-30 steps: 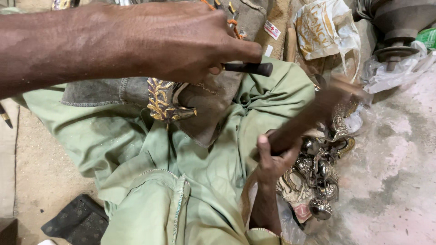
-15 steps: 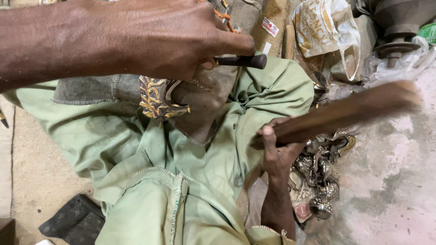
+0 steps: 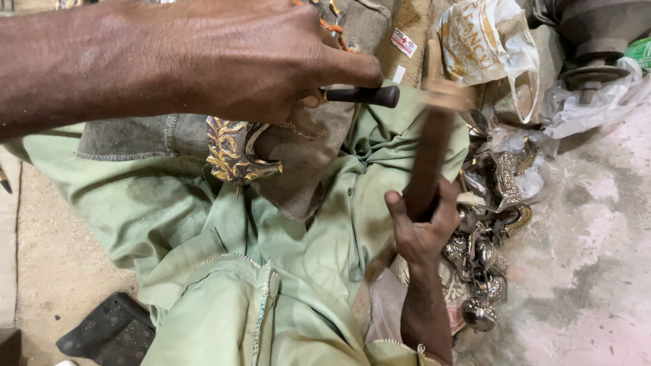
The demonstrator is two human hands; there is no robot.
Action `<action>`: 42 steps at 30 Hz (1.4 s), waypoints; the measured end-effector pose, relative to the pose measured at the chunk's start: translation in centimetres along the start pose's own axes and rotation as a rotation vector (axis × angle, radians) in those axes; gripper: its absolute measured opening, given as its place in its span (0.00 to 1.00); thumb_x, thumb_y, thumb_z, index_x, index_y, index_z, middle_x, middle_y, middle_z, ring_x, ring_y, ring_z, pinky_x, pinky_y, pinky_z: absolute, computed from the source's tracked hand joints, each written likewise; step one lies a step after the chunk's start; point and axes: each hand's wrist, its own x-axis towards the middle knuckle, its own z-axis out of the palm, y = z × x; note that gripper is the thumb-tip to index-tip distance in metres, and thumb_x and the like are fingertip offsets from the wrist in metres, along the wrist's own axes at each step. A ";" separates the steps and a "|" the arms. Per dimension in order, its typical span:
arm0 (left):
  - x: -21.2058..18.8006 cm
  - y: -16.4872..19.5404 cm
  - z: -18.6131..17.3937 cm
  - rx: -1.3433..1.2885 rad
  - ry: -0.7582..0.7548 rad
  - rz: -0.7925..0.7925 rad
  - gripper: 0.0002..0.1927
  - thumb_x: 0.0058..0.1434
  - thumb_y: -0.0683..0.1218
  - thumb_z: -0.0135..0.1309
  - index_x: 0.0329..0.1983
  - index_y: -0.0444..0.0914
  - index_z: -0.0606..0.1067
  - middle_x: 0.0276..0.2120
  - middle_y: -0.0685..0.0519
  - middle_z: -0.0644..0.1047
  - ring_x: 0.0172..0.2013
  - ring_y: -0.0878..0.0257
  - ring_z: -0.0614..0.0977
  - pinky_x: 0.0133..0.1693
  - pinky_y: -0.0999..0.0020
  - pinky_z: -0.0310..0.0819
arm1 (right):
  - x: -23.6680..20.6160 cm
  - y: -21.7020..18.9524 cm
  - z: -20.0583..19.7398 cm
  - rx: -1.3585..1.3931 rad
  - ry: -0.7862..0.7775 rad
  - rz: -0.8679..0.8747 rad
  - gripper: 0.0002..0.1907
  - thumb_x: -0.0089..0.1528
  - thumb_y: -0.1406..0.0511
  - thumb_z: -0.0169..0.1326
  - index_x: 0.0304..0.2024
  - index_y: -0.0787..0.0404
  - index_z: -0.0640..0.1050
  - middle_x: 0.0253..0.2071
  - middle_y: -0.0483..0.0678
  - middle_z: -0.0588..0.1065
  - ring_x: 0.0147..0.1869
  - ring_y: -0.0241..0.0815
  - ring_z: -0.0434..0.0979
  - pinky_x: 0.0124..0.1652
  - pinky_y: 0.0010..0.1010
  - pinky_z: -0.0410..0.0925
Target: The person sits on the floor holding a small punch against an ornate silver metal figurine and strikes the punch with a wooden mallet to shape and detail the decoration, repositioning the punch repeatedly across the figurine's surface.
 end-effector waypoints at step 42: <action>0.8 -0.5 -1.7 0.124 -0.329 -0.081 0.23 0.66 0.47 0.53 0.62 0.43 0.64 0.23 0.44 0.75 0.23 0.50 0.79 0.26 0.55 0.72 | 1.0 1.1 -0.4 0.074 0.000 -0.281 0.31 0.68 0.58 0.64 0.64 0.61 0.61 0.35 0.45 0.73 0.33 0.36 0.74 0.33 0.29 0.71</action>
